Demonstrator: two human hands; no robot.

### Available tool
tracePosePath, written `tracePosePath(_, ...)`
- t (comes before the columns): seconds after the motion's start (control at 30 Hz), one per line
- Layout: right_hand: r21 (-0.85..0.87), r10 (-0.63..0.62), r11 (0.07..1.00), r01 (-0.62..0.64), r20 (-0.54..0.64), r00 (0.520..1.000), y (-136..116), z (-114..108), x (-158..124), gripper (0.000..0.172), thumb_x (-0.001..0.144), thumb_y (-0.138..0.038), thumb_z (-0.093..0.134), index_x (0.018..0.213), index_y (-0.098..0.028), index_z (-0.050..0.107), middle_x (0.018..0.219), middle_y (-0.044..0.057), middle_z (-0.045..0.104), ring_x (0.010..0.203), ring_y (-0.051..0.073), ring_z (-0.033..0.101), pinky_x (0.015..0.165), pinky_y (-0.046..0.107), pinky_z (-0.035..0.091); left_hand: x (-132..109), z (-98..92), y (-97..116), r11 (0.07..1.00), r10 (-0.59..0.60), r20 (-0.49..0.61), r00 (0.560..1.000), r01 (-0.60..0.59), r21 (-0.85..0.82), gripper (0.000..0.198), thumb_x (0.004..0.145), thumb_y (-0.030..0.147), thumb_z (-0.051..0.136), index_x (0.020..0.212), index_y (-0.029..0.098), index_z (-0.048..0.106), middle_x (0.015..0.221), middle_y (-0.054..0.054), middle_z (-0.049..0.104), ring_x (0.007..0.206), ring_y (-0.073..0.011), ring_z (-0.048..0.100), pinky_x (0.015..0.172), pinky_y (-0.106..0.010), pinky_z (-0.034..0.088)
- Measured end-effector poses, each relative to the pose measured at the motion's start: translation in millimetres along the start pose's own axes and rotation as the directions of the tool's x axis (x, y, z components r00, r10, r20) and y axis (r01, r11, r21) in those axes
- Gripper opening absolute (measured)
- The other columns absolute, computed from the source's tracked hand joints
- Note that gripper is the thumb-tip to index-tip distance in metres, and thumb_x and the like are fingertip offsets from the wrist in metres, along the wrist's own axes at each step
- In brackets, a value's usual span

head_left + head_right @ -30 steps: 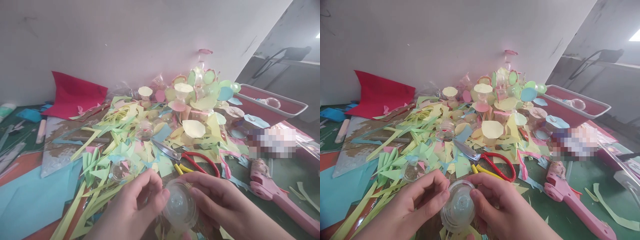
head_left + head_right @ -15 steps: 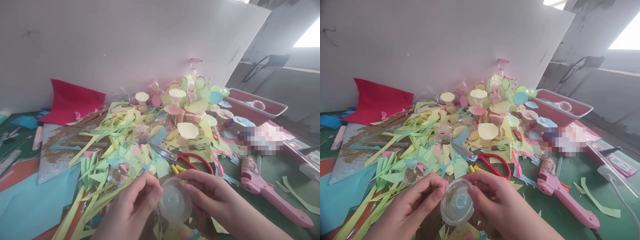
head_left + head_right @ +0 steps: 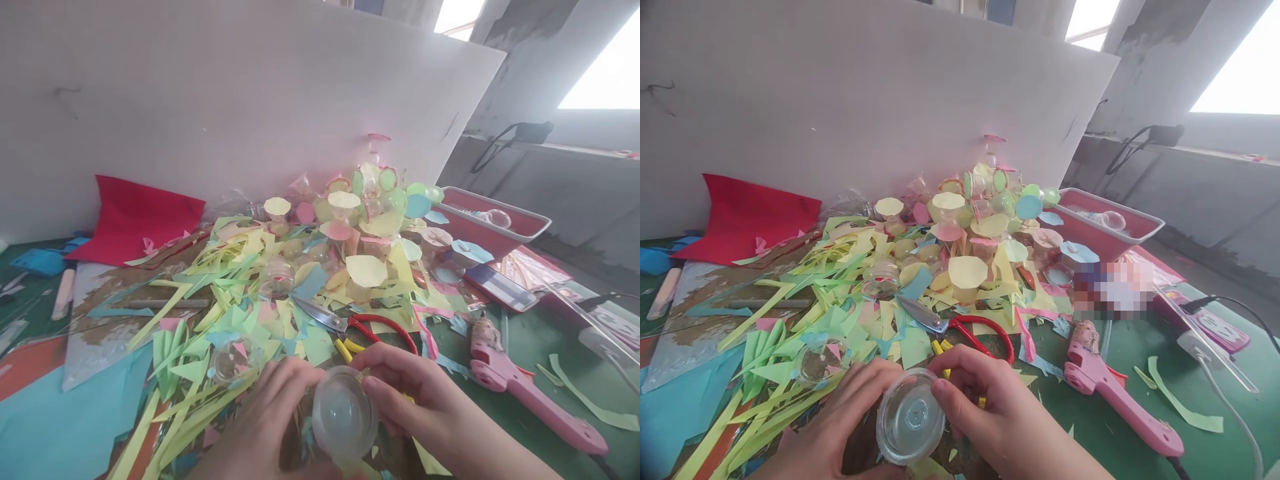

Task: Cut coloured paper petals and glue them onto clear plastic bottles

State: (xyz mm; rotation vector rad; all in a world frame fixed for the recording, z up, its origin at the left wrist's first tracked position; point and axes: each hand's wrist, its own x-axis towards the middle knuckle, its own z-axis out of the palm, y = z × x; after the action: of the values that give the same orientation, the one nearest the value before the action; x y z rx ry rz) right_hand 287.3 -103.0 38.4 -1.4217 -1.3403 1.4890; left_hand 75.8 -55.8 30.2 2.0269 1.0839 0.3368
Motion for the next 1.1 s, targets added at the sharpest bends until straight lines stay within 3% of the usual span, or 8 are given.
tracePosePath(0.2, -0.003, -0.049, 0.999, 0.049, -0.008, 0.999, 0, 1, 0, 0.03, 0.093, -0.048, 0.049, 0.099, -0.022, 0.062, 0.068, -0.003, 0.051, 0.059, 0.01, 0.042, 0.052, 0.019, 0.032, 2, 5.7, 7, 0.988, 0.073, -0.011, 0.997, -0.071, 0.137, 0.018, 0.075, 0.04, 0.069, 0.088, 0.029, 0.062, 0.098, 0.001, 0.061, 0.093, -0.0209, 0.054, 0.08, -0.031, 0.047)
tracePosePath(0.47, 0.026, -0.199, 0.978, 0.205, -0.148, 0.969, 2, -3, 7, 0.04, 0.093, -0.054, 0.044, 0.098, -0.017, 0.06, 0.056, -0.006, 0.038, 0.053, 0.01, 0.033, 0.05, 0.022, 0.027, -4, 5.0, 2, 0.987, 0.034, -0.117, 0.993, -0.015, 0.16, 0.018, 0.076, 0.027, 0.063, 0.092, 0.027, 0.056, 0.101, 0.0, 0.058, 0.1, -0.0223, 0.053, 0.092, -0.038, 0.043)
tracePosePath(0.6, 0.01, -0.21, 0.977, 0.215, -0.176, 0.962, 6, -3, 10, 0.044, 0.093, -0.056, 0.042, 0.094, -0.016, 0.058, 0.056, -0.006, 0.037, 0.053, 0.01, 0.031, 0.049, 0.023, 0.024, -3, 1.4, -4, 0.982, 0.063, -0.088, 0.994, -0.046, 0.185, 0.015, 0.08, 0.031, 0.06, 0.094, 0.026, 0.056, 0.102, -0.002, 0.058, 0.103, -0.0228, 0.053, 0.09, -0.036, 0.045)
tracePosePath(0.77, -0.047, -0.218, 0.976, 0.212, -0.196, 0.956, 5, -3, 12, 0.045, 0.092, -0.058, 0.04, 0.092, -0.016, 0.057, 0.056, -0.006, 0.038, 0.052, 0.01, 0.033, 0.049, 0.023, 0.027, -4, -2.5, -2, 0.982, 0.018, -0.077, 0.997, -0.004, 0.188, 0.014, 0.081, 0.033, 0.06, 0.092, 0.024, 0.058, 0.1, -0.003, 0.06, 0.103, -0.0234, 0.056, 0.088, -0.036, 0.047)
tracePosePath(0.97, -0.338, -0.284, 0.924, 0.178, -0.295, 0.912, 11, -7, 14, 0.039, 0.096, -0.048, 0.035, 0.098, -0.018, 0.06, 0.062, -0.002, 0.05, 0.056, 0.013, 0.044, 0.05, 0.024, 0.031, -6, -1.4, -6, 0.971, -0.009, -0.125, 0.992, 0.039, 0.237, 0.024, 0.082, 0.043, 0.056, 0.097, 0.025, 0.058, 0.11, -0.006, 0.061, 0.114, -0.0279, 0.053, 0.088, -0.038, 0.047)
tracePosePath(1.1, -0.607, -0.435, 0.772, 0.188, -0.288, 0.853, 12, -6, 16, 0.028, 0.097, -0.036, 0.037, 0.094, -0.02, 0.06, 0.085, 0.005, 0.065, 0.073, 0.017, 0.056, 0.065, 0.028, 0.042, -9, -0.8, -8, 0.961, -0.04, -0.1, 0.994, 0.065, 0.267, 0.029, 0.086, 0.047, 0.049, 0.102, 0.026, 0.058, 0.113, -0.007, 0.062, 0.121, -0.0299, 0.049, 0.088, -0.039, 0.047)
